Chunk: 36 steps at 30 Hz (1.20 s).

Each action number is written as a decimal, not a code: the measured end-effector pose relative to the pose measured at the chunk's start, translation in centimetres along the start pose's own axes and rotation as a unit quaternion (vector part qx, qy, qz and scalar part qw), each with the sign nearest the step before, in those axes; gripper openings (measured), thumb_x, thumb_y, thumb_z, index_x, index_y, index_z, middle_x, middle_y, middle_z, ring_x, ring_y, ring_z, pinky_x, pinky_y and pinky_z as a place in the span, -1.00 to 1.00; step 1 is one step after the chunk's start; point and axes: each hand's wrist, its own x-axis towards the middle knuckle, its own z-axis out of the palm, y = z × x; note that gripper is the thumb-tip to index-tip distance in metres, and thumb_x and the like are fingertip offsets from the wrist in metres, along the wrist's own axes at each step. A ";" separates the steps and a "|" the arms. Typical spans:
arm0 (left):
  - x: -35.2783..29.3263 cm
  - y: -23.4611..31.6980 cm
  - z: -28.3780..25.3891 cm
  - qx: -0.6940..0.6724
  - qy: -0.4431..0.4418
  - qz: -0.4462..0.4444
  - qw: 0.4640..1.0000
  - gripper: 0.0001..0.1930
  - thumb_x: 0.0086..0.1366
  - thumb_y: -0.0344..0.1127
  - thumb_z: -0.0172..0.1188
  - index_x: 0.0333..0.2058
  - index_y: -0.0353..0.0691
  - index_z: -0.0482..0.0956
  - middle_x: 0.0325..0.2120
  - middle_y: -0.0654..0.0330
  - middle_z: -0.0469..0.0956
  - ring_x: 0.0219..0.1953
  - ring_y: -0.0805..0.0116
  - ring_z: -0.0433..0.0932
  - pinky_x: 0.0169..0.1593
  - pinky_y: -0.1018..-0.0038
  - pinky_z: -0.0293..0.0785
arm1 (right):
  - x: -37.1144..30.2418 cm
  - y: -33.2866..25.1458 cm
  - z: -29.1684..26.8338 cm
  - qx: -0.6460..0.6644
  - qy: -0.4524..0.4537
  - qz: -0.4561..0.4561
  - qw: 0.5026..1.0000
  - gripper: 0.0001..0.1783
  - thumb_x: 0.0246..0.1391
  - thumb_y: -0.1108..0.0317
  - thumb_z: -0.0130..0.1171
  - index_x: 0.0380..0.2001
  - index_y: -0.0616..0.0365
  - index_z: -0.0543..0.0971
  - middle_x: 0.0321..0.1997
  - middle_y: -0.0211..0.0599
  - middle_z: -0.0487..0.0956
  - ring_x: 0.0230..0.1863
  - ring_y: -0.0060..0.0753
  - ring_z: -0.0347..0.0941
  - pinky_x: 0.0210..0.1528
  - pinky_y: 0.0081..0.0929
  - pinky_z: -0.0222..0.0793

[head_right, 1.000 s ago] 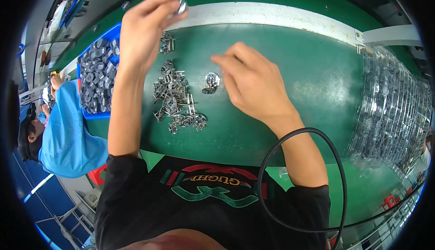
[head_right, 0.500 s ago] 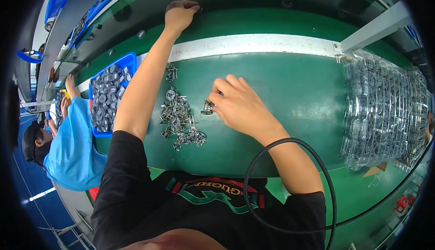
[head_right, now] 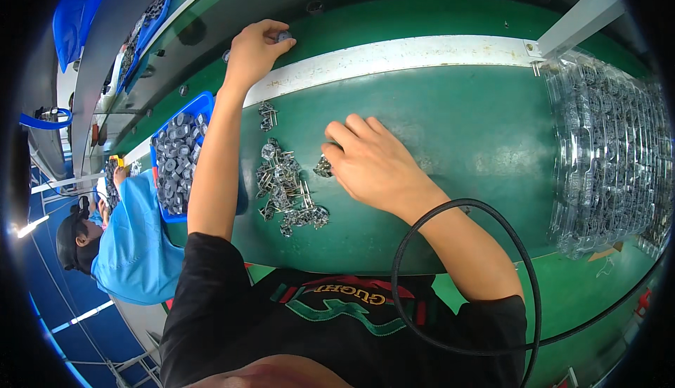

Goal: Manually assemble small metal brackets and contact elements into circular plastic housings on a conveyor belt.

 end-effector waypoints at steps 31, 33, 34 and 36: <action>-15.3 8.5 -1.5 -0.498 -0.105 -0.072 0.858 -0.54 0.02 -0.76 0.34 -0.03 -0.48 0.58 -0.23 0.08 0.58 -0.20 0.42 0.63 -0.16 0.57 0.65 | 0.8 -0.2 -1.4 0.334 0.173 0.192 0.906 -0.85 0.01 0.57 0.35 -0.30 0.21 0.68 -0.29 -0.34 0.52 -0.39 -0.59 0.46 -0.42 -0.64 0.40; -15.4 8.6 -1.4 -0.497 -0.112 -0.067 0.858 -0.54 0.02 -0.76 0.34 -0.03 -0.48 0.58 -0.22 0.08 0.57 -0.19 0.40 0.63 -0.15 0.56 0.66 | 0.8 -0.4 -1.4 0.311 0.169 0.183 0.917 -0.86 0.01 0.56 0.36 -0.31 0.19 0.69 -0.29 -0.34 0.51 -0.39 -0.58 0.47 -0.43 -0.63 0.40; -15.4 8.7 -1.4 -0.497 -0.115 -0.066 0.858 -0.54 0.02 -0.75 0.35 -0.03 -0.48 0.58 -0.22 0.08 0.57 -0.19 0.39 0.63 -0.16 0.56 0.66 | 0.8 -0.4 -1.3 0.311 0.164 0.184 0.918 -0.86 0.01 0.55 0.36 -0.31 0.18 0.69 -0.30 -0.34 0.51 -0.39 -0.58 0.47 -0.44 -0.63 0.40; -15.6 8.6 -1.3 -0.494 -0.118 -0.060 0.860 -0.54 0.02 -0.75 0.35 -0.03 -0.48 0.58 -0.22 0.07 0.57 -0.20 0.38 0.64 -0.16 0.56 0.66 | 0.8 -0.4 -1.1 0.316 0.156 0.186 0.917 -0.87 0.02 0.53 0.36 -0.31 0.17 0.69 -0.30 -0.35 0.51 -0.39 -0.57 0.47 -0.44 -0.64 0.40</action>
